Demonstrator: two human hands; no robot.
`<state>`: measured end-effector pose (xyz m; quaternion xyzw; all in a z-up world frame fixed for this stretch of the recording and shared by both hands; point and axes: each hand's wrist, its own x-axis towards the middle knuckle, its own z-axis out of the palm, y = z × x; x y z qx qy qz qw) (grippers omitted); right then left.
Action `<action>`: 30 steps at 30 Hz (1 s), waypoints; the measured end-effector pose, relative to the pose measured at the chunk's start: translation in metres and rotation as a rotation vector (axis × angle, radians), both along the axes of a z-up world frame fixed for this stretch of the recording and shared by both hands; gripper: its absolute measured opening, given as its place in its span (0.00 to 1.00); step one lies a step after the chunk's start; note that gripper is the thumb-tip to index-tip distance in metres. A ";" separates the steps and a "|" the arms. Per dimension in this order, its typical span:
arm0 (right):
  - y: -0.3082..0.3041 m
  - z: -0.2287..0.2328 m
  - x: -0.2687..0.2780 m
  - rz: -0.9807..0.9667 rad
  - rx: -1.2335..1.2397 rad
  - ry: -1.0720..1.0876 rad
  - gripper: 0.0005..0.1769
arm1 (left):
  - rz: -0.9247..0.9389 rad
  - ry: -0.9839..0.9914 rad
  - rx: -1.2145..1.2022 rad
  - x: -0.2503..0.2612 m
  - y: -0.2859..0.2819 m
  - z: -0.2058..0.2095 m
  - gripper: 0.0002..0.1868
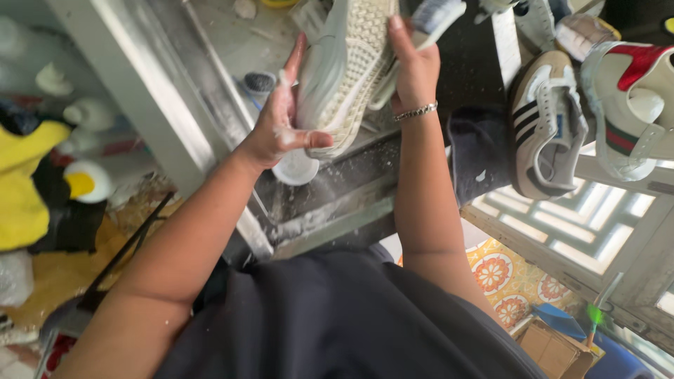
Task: The person scrubs a white sneaker with a brush and cleaning solution, focusing on the sole and upper mesh. They rinse the shoe under running water to remove soap and dirt, then repeat the scrubbing process on the other shoe.
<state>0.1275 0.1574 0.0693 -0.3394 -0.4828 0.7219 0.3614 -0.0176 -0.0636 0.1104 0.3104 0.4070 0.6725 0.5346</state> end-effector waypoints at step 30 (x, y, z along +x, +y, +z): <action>-0.203 -0.026 -0.048 1.486 1.106 -1.200 0.34 | 0.190 -0.060 0.143 0.035 -0.183 0.124 0.67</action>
